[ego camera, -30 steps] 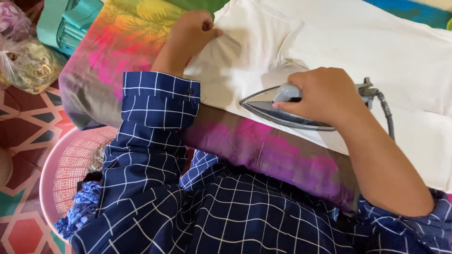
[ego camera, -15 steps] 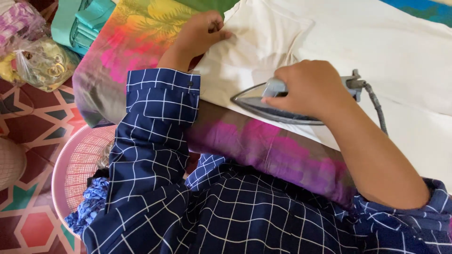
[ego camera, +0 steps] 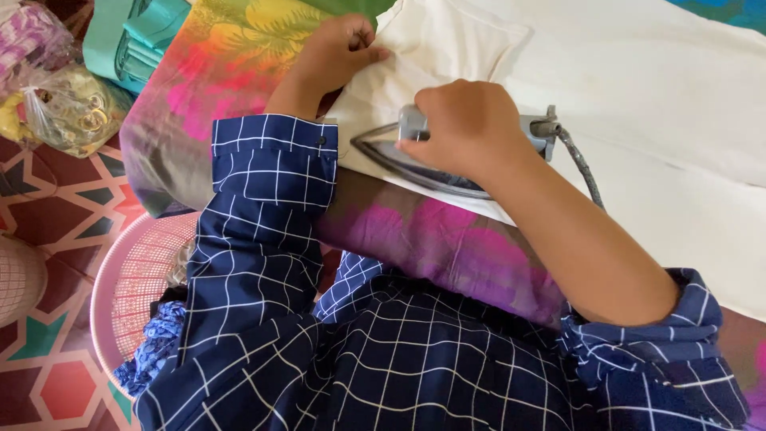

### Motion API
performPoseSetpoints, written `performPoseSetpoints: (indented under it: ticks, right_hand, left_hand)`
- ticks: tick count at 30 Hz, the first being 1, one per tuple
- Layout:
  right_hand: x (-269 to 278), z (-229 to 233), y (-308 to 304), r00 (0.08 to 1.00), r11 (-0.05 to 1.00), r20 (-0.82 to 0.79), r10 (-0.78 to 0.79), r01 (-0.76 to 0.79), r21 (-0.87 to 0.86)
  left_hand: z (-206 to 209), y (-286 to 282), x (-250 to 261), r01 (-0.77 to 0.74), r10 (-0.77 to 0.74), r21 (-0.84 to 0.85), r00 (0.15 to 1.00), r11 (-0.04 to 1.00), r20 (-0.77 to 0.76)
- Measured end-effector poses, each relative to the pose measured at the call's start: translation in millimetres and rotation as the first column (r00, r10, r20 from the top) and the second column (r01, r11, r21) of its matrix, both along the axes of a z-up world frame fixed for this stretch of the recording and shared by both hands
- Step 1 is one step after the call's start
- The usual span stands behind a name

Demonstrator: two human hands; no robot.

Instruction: Ironing and folding a white t-shirt on an ironing board.

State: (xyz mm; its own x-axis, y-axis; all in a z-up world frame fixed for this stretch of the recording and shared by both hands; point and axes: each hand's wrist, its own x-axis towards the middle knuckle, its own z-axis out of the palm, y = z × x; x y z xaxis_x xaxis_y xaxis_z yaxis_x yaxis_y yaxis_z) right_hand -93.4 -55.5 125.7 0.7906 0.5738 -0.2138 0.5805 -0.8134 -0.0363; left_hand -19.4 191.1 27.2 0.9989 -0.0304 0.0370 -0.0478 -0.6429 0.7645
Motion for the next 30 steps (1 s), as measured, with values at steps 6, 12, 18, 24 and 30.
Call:
performPoseSetpoints:
  ticks: [6, 12, 18, 24, 30]
  right_hand:
    - [-9.6, 1.1, 21.7, 0.994, 0.995, -0.072, 0.078, -0.082, -0.05]
    - [-0.3, -15.8, 46.0, 0.998, 0.989, 0.048, 0.043, -0.05, 0.139]
    - [-9.9, -5.7, 39.5, 0.999, 0.994, 0.002, 0.036, -0.036, 0.102]
    - [-18.8, -6.3, 14.8, 0.999, 0.999, 0.016, 0.047, -0.047, 0.012]
    - [2.0, -6.4, 30.9, 0.995, 0.994, 0.0, -0.101, 0.101, 0.04]
  left_hand:
    - [-5.0, 3.3, 5.9, -0.005, 0.005, 0.049, 1.0, 0.999, -0.005]
    - [-10.1, 5.2, 8.3, 0.014, -0.015, 0.025, 1.0, 1.0, 0.025]
    - [-11.8, 5.7, 8.3, 0.006, -0.009, 0.06, 0.999, 0.998, 0.048]
    - [-14.6, 6.1, 12.3, 0.003, -0.01, 0.112, 0.997, 0.994, 0.071]
    - [-10.4, 2.7, 7.7, 0.014, -0.021, 0.078, 0.995, 0.997, 0.094]
